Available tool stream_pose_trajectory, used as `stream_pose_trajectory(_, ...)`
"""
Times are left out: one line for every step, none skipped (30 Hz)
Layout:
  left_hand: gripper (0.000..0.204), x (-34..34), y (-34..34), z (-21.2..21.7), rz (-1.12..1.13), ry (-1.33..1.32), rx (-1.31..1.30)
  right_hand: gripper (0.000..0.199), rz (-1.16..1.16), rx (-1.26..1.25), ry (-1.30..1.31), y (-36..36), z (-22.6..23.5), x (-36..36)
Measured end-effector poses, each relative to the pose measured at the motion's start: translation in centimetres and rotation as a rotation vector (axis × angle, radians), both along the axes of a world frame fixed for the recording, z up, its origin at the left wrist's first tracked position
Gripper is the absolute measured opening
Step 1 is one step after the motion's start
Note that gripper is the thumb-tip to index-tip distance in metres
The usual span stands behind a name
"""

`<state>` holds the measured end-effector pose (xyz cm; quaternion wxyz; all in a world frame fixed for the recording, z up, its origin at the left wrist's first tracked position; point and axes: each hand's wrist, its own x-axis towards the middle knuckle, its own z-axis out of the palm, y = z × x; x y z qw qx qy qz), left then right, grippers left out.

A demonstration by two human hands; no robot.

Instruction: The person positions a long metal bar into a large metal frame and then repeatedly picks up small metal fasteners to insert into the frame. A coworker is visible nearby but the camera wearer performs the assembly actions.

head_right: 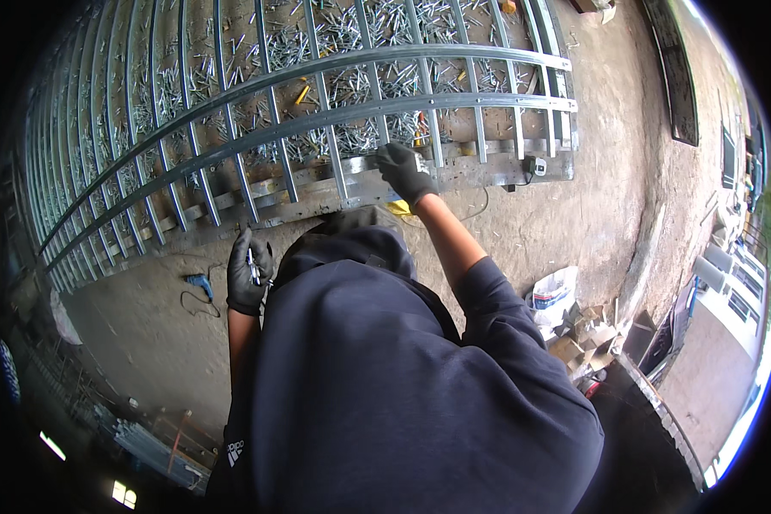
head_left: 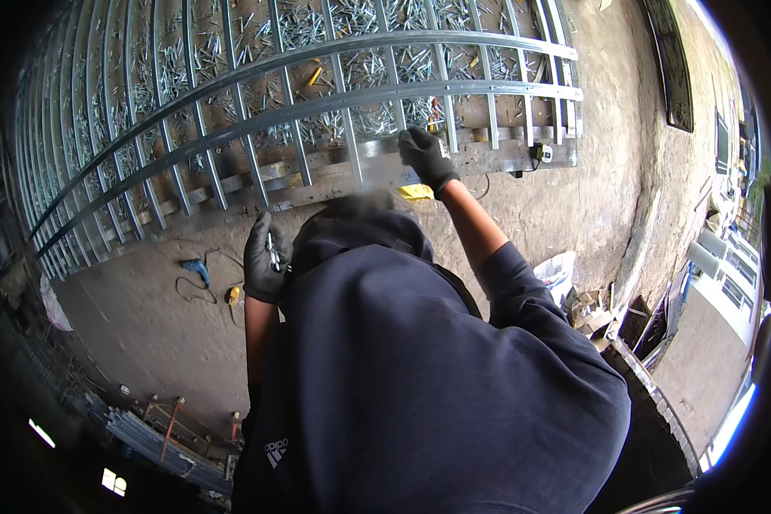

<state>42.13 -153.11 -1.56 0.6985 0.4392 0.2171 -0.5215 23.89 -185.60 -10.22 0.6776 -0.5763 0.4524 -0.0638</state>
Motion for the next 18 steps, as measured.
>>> stream_pose_trajectory(0.022,0.3,0.2,0.1,0.005,-0.009,-0.031,0.020,0.016,-0.069,0.021,-2.9,-2.0,-0.2)
stream_pose_trajectory(0.026,0.3,0.2,0.2,0.099,-0.008,0.004,0.022,0.090,-0.171,-0.041,-5.7,-4.3,0.1)
stream_pose_trajectory(0.036,0.3,0.2,0.3,0.072,-0.078,0.033,0.021,0.355,-0.400,0.128,-8.8,-6.4,0.7)
stream_pose_trajectory(0.039,0.0,0.2,0.4,0.050,-0.114,0.027,0.024,0.421,-0.530,0.140,-10.8,-8.4,1.2)
stream_pose_trajectory(0.043,-0.3,0.2,0.6,0.014,-0.160,-0.007,0.029,0.487,-0.626,0.259,-11.9,-10.0,1.4)
stream_pose_trajectory(0.044,-0.7,0.1,0.8,0.053,-0.127,0.056,0.032,0.618,-0.617,0.315,-13.4,-11.2,1.6)
stream_pose_trajectory(0.045,-1.3,0.1,1.0,0.081,-0.102,0.093,0.036,0.748,-0.622,0.385,-14.7,-11.8,1.9)
stream_pose_trajectory(0.047,-2.0,0.2,1.4,0.108,-0.081,0.113,0.046,0.638,-0.765,0.280,-14.6,-12.5,2.9)
stream_pose_trajectory(0.047,-2.6,0.3,1.7,0.114,-0.068,0.149,0.038,0.732,-0.817,0.257,-15.0,-12.4,3.5)
stream_pose_trajectory(0.047,-3.0,0.4,1.9,0.113,-0.063,0.164,0.030,0.833,-0.862,0.274,-15.0,-11.9,4.2)
stream_pose_trajectory(0.048,-3.3,0.4,2.1,0.103,-0.055,0.156,0.023,0.956,-0.869,0.367,-14.9,-11.1,5.1)
stream_pose_trajectory(0.049,-3.6,0.5,2.2,0.125,-0.042,0.177,0.022,0.924,-0.859,0.349,-14.9,-9.9,5.4)
stream_pose_trajectory(0.049,-3.7,0.5,2.3,0.136,-0.027,0.170,0.022,0.917,-0.812,0.414,-14.7,-8.5,5.9)
stream_pose_trajectory(0.049,-3.9,0.6,2.3,0.138,-0.001,0.143,0.023,0.910,-0.782,0.437,-14.5,-7.1,6.3)
stream_pose_trajectory(0.049,-4.0,0.7,2.2,0.149,0.038,0.131,0.024,1.003,-1.003,0.472,-14.2,-5.9,7.4)
stream_pose_trajectory(0.050,-4.2,0.8,2.1,0.166,0.039,0.149,0.024,1.121,-1.001,0.558,-13.6,-4.9,8.1)
stream_pose_trajectory(0.048,-4.4,0.9,2.0,0.156,0.042,0.158,0.024,1.175,-1.101,0.561,-12.9,-4.1,8.7)
stream_pose_trajectory(0.047,-4.7,1.1,1.8,0.159,0.021,0.196,0.023,1.235,-1.170,0.517,-12.4,-3.7,9.2)
